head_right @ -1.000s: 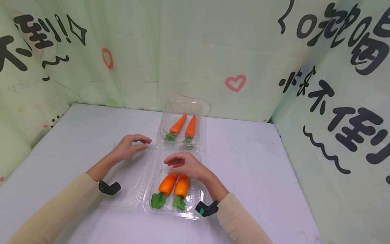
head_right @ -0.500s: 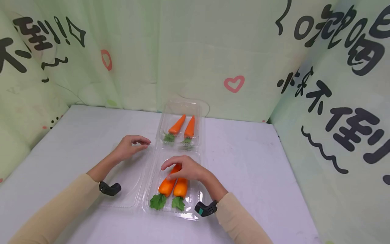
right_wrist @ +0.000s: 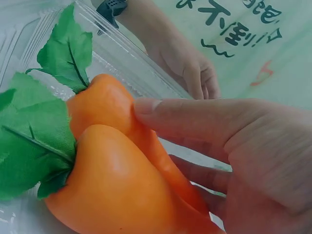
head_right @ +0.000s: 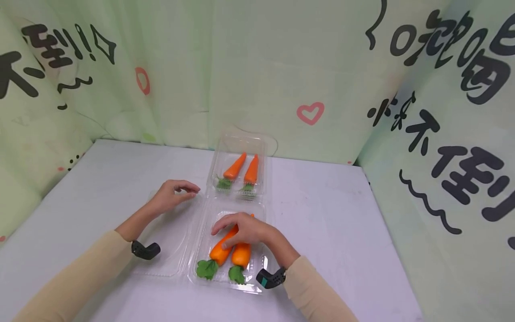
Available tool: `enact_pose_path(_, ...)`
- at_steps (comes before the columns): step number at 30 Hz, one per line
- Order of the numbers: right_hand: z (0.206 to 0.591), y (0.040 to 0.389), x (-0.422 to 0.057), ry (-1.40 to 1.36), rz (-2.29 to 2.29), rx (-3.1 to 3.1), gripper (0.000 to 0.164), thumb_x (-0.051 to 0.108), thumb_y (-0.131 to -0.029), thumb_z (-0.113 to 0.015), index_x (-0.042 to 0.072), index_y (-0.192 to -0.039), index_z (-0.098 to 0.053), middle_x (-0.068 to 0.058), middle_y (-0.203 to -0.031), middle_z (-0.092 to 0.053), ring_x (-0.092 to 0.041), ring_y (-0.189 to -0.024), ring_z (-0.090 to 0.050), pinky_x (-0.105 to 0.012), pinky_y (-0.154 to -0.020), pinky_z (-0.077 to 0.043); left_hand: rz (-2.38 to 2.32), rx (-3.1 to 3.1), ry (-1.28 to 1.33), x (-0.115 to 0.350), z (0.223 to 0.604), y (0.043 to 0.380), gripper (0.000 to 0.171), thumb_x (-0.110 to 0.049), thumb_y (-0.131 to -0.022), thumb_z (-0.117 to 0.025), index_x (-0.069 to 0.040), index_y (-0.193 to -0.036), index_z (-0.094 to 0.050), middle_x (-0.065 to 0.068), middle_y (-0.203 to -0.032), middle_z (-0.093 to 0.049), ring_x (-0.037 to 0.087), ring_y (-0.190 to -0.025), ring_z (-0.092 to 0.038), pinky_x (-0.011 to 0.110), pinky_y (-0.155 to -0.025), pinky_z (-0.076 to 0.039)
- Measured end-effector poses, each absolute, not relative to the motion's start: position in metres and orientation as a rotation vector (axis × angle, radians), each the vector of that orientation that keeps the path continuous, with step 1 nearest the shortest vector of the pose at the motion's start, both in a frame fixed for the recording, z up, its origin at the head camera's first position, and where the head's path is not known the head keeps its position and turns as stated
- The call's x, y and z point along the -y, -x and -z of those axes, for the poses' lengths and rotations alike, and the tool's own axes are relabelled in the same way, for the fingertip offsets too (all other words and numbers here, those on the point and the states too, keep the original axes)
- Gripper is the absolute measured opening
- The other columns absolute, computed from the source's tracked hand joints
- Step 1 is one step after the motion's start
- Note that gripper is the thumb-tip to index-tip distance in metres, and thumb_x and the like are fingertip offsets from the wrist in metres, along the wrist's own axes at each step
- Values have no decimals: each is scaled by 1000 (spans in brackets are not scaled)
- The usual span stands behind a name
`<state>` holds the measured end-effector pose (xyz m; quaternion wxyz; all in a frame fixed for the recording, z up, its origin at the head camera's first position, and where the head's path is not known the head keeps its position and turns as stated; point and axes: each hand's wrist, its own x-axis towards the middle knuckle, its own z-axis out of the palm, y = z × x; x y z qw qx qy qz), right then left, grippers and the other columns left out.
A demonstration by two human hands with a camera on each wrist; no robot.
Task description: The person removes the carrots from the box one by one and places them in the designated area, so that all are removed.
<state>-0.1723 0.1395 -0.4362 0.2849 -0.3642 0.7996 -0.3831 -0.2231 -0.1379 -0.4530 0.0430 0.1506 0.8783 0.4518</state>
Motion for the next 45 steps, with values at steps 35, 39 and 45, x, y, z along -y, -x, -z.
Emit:
enact_pose_path(35,427,168,-137,986,806,-2236,35,9,-84,-71,30,-112,-67,13,-113,-65,-6,-103,-55,-28,-97,-44,-1387,-2676,-506,139,453,228,20,-13,-91,-66,-9,-110,-72,6,-105,-73,23,-99,-63,47,-96,-45)
enact_pose_path(39,428,168,-137,989,843,-2228,34,10,-84,-71,29,-112,-67,13,-113,-65,-5,-102,-55,-27,-97,-44,-1387,-2685,-500,140,453,227,20,-13,-91,-66,-10,-109,-73,6,-104,-73,23,-98,-63,46,-95,-45)
enact_pose_path(45,425,168,-138,974,916,-2215,36,9,-85,-70,25,-116,-66,9,-116,-65,-9,-104,-55,-27,-96,-45,-1389,-2695,-502,143,454,225,20,-12,-91,-66,-9,-109,-73,6,-104,-73,23,-99,-63,47,-95,-44)
